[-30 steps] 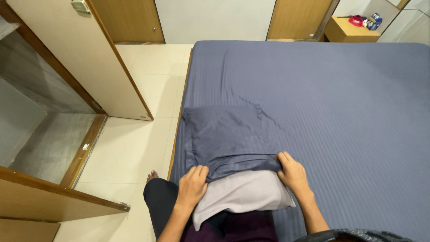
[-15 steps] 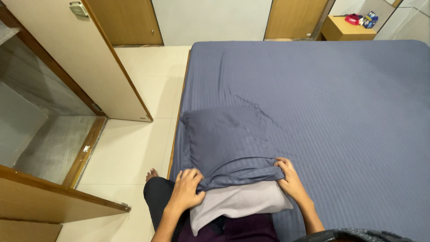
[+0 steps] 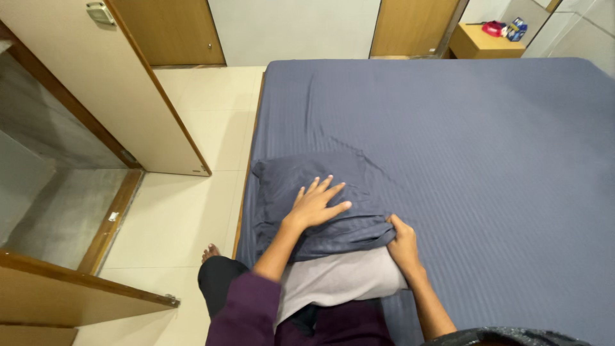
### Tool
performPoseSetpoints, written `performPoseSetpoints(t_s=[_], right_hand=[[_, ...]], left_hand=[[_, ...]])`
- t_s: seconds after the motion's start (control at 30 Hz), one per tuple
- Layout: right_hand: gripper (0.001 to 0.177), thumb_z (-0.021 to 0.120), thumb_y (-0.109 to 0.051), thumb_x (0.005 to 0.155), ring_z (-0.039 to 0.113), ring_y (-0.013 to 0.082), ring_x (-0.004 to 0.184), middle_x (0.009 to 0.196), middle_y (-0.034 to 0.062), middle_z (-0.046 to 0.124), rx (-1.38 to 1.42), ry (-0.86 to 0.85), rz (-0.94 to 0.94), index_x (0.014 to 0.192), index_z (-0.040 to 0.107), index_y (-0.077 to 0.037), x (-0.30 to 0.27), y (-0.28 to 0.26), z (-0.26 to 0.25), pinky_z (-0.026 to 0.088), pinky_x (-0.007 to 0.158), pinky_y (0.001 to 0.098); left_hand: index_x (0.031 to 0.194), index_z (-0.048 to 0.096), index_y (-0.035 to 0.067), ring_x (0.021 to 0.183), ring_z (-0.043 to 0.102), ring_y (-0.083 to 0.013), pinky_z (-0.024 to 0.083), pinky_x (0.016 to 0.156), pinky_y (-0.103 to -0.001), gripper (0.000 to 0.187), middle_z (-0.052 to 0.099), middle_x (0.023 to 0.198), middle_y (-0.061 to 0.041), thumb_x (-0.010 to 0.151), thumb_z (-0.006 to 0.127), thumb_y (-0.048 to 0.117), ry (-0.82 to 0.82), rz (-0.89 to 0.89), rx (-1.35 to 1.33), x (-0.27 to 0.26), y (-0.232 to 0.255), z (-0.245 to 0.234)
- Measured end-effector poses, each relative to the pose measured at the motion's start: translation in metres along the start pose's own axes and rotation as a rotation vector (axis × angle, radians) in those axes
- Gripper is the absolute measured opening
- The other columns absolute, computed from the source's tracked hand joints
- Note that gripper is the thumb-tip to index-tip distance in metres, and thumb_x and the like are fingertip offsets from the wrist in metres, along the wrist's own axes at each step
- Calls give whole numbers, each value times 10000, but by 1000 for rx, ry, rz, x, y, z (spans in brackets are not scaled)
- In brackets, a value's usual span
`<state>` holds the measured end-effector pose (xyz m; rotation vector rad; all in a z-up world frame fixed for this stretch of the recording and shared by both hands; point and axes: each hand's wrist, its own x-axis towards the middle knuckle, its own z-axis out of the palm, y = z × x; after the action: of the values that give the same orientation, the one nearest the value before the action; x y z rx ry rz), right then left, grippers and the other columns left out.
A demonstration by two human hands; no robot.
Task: The person inserts a pillow into a grey pillowcase by hand and pulls the case down to cover it, then zips the side closed.
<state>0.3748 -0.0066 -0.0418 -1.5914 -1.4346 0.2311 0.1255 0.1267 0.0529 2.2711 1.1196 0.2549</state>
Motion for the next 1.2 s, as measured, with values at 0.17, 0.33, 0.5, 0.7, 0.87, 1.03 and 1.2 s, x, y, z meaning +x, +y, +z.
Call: performPoseSetpoints(t_s=[0.17,0.33,0.5,0.7,0.87,1.03,1.2], right_hand=[[368,645,75,628,660,437,783,762,211,665,-350,-118,-71,965,628,-73,-43,-9,-37,490,660,505],[418,647,64,586,661,417,716,752,165,690,-358,-188,28,977,621,-80,-53,-21,-40,486,615,511],[481,685,-14,598,692,360,688,680,116,698,-362,-302,-101,1055,692,-163,-72,-29,-42,503,613,473],[361,685,46,608,723,267,853,918,114,741,85,-298,115,948,715,-70,-66,-8,-39,543,767,354],[274,658,81,629,615,260,1065,1213,138,624,240,-299,16,877,588,-14,-61,2,-33,477,861,352],[222,642,91,709,628,198,920,987,90,642,332,-150,65,885,556,-13,-59,-20,-16,504,829,317],[256,705,113,715,618,198,937,1001,105,633,631,-353,162,930,648,-15,-34,-11,-8,511,846,338]], left_hand=[[1571,355,408,1567,93,-409,78,1155,-785,983,162,1710,-50,719,483,882,-211,-144,217,46,1,39],[1588,327,407,1571,33,-424,65,1147,-799,1023,114,1722,-51,711,467,915,-234,-112,208,47,-10,51],[1580,313,415,1579,36,-394,63,1143,-805,1007,110,1725,-21,708,455,899,-234,-152,199,38,-17,41],[1582,373,282,1577,101,-425,88,1167,-768,971,186,1712,-114,806,426,863,-24,-73,192,28,-27,66],[1576,372,103,1536,132,-498,97,1146,-751,1138,215,1651,-281,771,556,886,18,137,168,-22,-9,69],[1520,497,141,1505,152,-561,116,1096,-804,1167,291,1636,-258,604,713,830,-49,293,150,-73,51,56],[1382,587,80,1483,242,-565,225,1046,-821,983,433,1561,-207,602,850,618,45,293,256,-57,64,82]])
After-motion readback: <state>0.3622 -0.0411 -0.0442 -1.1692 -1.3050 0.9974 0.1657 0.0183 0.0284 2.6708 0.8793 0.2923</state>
